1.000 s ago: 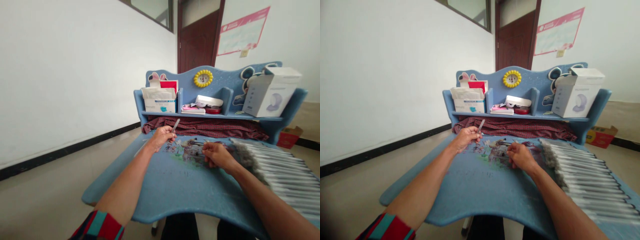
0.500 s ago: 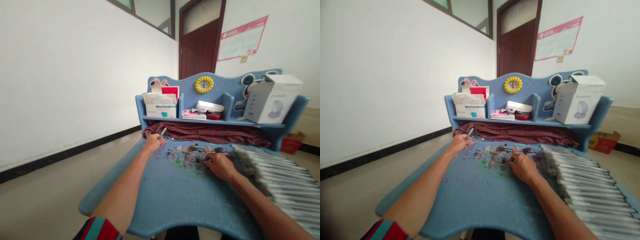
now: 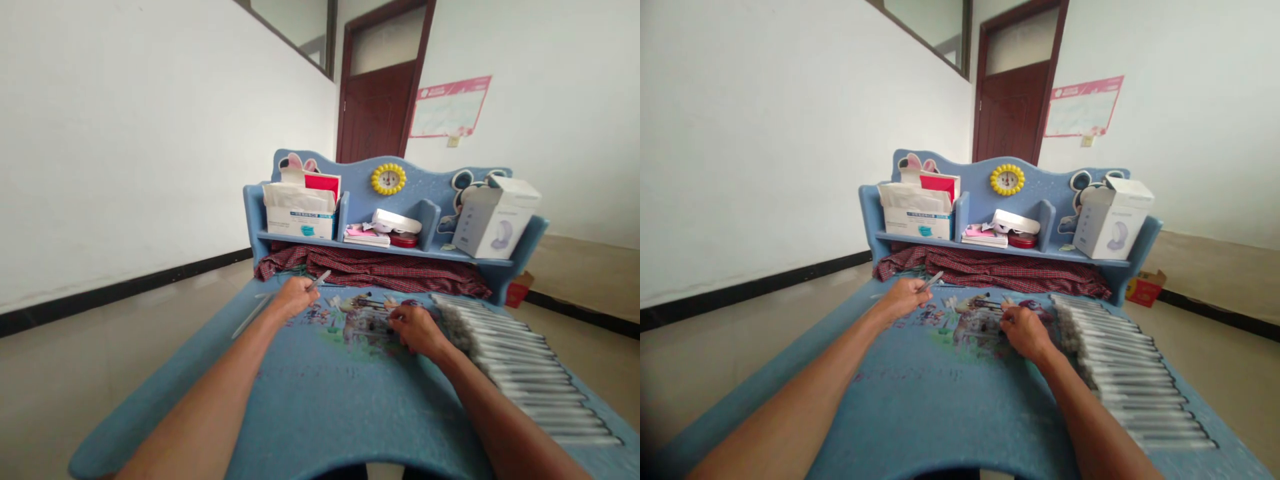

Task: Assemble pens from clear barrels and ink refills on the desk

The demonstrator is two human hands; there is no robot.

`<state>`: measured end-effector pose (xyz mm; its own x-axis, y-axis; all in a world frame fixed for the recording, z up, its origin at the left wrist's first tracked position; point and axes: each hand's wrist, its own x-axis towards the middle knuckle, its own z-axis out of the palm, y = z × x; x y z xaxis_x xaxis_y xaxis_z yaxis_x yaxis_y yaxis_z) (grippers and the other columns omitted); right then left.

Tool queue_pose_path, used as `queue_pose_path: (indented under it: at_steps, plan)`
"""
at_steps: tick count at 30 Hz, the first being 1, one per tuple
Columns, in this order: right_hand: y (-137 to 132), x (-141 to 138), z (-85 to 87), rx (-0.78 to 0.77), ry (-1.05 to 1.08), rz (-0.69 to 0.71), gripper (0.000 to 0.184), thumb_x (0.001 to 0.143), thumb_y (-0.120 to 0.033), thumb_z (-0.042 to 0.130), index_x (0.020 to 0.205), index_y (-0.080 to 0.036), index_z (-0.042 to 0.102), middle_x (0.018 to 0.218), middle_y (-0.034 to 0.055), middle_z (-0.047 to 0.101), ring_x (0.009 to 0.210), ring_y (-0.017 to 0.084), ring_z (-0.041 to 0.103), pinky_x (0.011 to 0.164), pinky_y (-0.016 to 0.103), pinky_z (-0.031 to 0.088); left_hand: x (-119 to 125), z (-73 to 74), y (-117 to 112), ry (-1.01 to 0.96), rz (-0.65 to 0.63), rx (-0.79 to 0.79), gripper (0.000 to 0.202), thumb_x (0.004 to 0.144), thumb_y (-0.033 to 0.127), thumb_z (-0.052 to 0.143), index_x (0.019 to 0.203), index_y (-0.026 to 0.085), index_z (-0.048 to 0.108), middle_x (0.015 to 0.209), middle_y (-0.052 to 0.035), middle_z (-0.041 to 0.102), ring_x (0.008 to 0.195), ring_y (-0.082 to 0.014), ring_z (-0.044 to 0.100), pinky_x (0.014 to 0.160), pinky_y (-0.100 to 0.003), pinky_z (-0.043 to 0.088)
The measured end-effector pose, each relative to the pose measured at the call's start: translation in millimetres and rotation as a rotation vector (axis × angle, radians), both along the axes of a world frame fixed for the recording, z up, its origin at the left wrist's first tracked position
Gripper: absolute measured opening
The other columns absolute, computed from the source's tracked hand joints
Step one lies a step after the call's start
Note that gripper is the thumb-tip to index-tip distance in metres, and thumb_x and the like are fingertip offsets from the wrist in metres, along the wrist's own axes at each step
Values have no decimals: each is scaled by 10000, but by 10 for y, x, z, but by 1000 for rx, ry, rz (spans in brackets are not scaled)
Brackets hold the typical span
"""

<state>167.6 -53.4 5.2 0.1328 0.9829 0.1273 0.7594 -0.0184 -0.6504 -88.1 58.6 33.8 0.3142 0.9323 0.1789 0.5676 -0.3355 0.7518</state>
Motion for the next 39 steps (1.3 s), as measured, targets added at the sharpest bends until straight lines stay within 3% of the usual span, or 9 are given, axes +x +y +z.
queue_pose_path:
  at_steps: [5,9,13,16,21,25,29,34,39]
  plan:
    - [-26,96,322,66,18,-186,202,764,-272,449,700,-187,620,435,-11,532,313,96,454,357,200,309,8,31,-6,27,-15,33,153,651,285,547,558,164,544,442,48,481,428,-89,412,439,-189,242]
    - [-22,81,644,163,-167,-162,194,746,-235,463,702,-180,643,475,-1,576,359,79,479,397,186,317,13,70,-21,70,-37,64,177,664,288,535,539,163,516,446,48,470,440,-91,414,449,-192,249]
    - [143,60,801,74,-228,-110,193,751,-242,478,740,-155,650,511,9,605,380,71,511,406,163,335,17,120,-45,128,-53,62,235,681,349,528,539,164,502,448,49,454,460,-97,426,451,-196,255]
    - [354,47,758,-61,-201,-78,187,764,-244,489,759,-138,643,499,16,607,349,78,518,381,157,355,20,177,-98,108,-33,55,293,695,428,513,572,163,527,473,40,486,476,-108,454,459,-203,280]
    - [692,-71,539,-155,-247,-73,149,744,-229,548,740,-128,658,502,45,627,370,108,550,405,185,416,25,275,-201,39,2,57,397,722,531,459,581,166,530,459,38,483,447,-111,462,462,-210,309]
    - [917,-215,391,-182,-328,-116,167,725,-231,573,796,-118,674,595,96,666,569,162,637,552,225,481,17,271,-196,29,-24,76,453,748,555,409,553,163,523,455,31,495,445,-110,465,477,-212,328]
    - [1091,-304,271,-166,-400,-168,266,695,-228,587,923,-110,658,899,170,673,867,251,631,727,317,479,-7,201,-121,-21,-63,98,482,779,552,348,635,150,572,526,10,560,471,-114,486,486,-216,340]
    - [1163,-323,225,-133,-400,-160,250,662,-131,564,893,-92,651,970,208,648,956,303,594,782,383,448,-36,174,-76,-32,-52,100,494,785,547,333,663,141,587,514,5,561,461,-117,479,479,-219,336]
    - [948,-345,329,-34,-240,-9,132,714,-193,520,754,-127,627,756,121,683,737,199,651,635,253,470,-20,186,-115,24,-120,58,478,775,540,369,578,147,557,500,7,552,454,-102,468,471,-205,328]
